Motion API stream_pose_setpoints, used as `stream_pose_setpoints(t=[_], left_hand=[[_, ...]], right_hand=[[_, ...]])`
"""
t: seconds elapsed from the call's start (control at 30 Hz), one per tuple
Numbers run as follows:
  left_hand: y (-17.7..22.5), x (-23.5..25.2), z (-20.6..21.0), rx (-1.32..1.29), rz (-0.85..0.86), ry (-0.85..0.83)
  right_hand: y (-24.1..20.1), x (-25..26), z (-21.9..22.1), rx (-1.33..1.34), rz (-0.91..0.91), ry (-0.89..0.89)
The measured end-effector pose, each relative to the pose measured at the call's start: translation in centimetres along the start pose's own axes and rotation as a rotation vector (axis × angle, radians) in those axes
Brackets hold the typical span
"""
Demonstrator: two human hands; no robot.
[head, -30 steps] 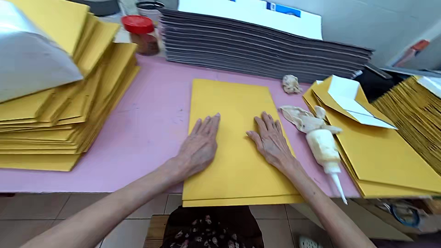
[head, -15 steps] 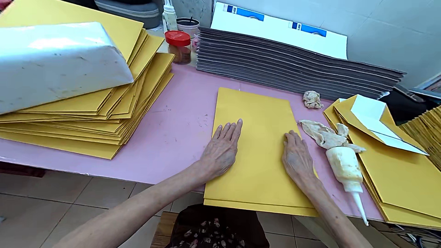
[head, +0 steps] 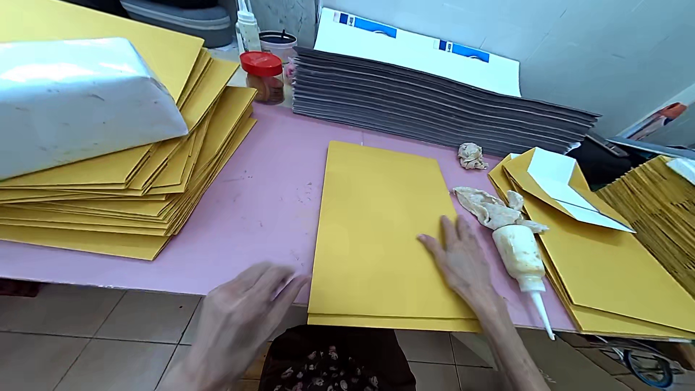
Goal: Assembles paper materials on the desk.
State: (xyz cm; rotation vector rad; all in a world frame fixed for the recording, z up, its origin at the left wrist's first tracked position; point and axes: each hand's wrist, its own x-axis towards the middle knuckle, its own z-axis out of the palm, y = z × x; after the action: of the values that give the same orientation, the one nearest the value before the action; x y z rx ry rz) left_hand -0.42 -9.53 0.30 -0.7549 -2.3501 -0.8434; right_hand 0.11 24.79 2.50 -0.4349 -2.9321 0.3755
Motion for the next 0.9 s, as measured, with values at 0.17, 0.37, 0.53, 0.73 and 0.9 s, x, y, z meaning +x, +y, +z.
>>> stream_pose_setpoints(t=[0.17, 0.37, 0.53, 0.73, 0.9], left_hand=[[-0.4, -3.9, -2.3, -0.733, -0.582, -0.476], [2.8, -2.6, -1.5, -1.493, -1.266, -0.377], [5.7, -2.9, -3.5, -1.315, -1.256, -0.255], [5.5, -0.2, -6.6, -1.153, -0.531, -0.214], [3.3, 5.5, -8.2, -0.698, -0.25, -0.042]], right_hand=[[0.8, -0.5, 0.1, 0.129, 0.005, 0.123], [-2.4, -3.9, 1.3, 0.147, -0.162, 0.153], [-4.2, -5.5, 1.8, 0.161, -0.244, 0.149], [-6.6, -2.7, -0.6, 0.364, -0.343, 0.246], [-9.5, 1.5, -4.7, 0.7, -0.359, 0.267]])
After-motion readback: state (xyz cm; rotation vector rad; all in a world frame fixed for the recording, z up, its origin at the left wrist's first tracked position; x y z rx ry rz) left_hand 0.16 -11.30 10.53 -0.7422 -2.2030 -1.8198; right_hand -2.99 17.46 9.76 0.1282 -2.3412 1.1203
